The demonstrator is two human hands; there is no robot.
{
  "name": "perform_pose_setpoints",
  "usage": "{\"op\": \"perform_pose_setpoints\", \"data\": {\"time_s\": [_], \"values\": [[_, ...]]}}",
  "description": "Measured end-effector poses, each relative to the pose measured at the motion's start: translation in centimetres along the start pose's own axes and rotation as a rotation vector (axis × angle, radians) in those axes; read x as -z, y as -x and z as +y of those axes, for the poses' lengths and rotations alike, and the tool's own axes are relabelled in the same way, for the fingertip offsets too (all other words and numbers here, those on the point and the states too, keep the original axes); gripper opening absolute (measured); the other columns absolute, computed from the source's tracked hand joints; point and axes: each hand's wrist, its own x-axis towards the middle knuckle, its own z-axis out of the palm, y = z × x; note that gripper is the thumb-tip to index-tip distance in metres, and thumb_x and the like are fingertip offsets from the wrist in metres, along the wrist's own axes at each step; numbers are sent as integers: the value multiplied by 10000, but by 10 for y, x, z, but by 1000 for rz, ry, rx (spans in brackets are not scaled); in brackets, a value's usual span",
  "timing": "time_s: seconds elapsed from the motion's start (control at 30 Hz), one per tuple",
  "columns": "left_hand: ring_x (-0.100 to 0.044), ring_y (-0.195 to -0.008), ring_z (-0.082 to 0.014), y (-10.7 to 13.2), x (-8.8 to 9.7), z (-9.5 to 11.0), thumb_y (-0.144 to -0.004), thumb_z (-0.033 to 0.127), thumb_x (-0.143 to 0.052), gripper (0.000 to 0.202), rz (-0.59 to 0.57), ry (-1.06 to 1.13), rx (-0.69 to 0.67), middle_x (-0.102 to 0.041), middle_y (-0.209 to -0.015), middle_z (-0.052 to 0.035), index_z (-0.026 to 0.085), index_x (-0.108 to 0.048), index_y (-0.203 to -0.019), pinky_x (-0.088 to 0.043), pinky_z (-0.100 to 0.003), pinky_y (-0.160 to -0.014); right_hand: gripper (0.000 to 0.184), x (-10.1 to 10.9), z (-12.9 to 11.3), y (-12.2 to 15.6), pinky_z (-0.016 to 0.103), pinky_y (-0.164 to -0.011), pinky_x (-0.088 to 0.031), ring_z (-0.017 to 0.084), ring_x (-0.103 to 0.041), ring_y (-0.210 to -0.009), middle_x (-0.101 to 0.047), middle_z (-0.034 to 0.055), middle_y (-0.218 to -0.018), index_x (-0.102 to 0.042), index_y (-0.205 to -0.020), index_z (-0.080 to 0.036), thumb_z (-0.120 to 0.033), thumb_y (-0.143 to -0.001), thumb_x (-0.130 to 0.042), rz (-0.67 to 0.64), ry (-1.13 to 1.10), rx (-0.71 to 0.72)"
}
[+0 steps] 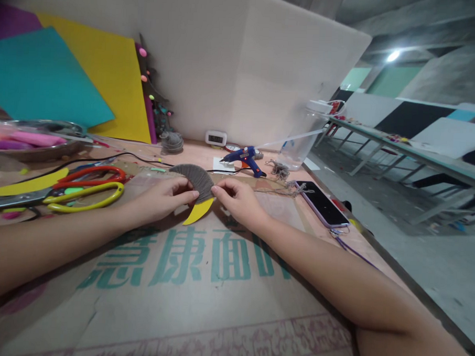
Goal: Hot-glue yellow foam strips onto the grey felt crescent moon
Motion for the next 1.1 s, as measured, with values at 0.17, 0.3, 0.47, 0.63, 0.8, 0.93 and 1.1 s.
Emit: {"op": "perform_pose_setpoints", "data": {"time_s": [0.17,0.3,0.47,0.63,0.8,0.93,1.1], "values": [[-555,-728,-180,0,0,0,-863,428,-474,295,8,-10,-20,-589,-744,-10,166,-588,-789,-402,-288,-638,277,1,1,-1,228,-496,-358,93,-444,-490,-503,-46,-550,-587,-758,-173,-426,-866,-558,-5,7,0],[-541,-713,-171,0,0,0,-875,460,-467,326,25,-31,-32,-582,-736,-4,169,-586,-786,-391,-280,-624,278,0,0,0,226,-483,-353,91,-437,-478,-500,-48,-544,-584,-771,-176,-434,-869,-557,2,-2,-4],[-509,-658,-156,0,0,2,-873,475,-478,341,23,-62,-44,-576,-705,4,174,-565,-738,-365,-272,-588,265,0,2,0,227,-492,-350,93,-443,-485,-500,-49,-531,-588,-758,-176,-411,-877,-553,-6,30,20],[-504,-657,-154,0,1,0,-878,485,-468,353,28,-69,-40,-582,-711,1,175,-560,-737,-359,-269,-581,266,0,4,0,228,-497,-356,95,-449,-492,-501,-47,-539,-587,-764,-177,-413,-881,-546,-21,22,20],[-521,-666,-164,0,1,0,-873,522,-457,386,30,-56,-15,-573,-704,-5,172,-560,-747,-370,-270,-576,269,1,2,0,220,-488,-356,90,-441,-492,-499,-45,-547,-587,-765,-176,-412,-883,-534,-16,38,39],[-542,-692,-173,1,0,0,-876,517,-455,379,25,-42,-12,-583,-725,-9,172,-569,-771,-388,-277,-598,262,1,1,1,221,-492,-357,91,-442,-499,-500,-44,-557,-591,-769,-177,-409,-879,-537,-11,38,44],[-525,-676,-162,0,1,-1,-876,501,-471,364,20,-48,-9,-563,-706,1,171,-562,-754,-370,-274,-589,258,0,2,1,229,-519,-363,97,-455,-524,-508,-38,-568,-583,-746,-176,-392,-881,-541,-19,41,40]]}}
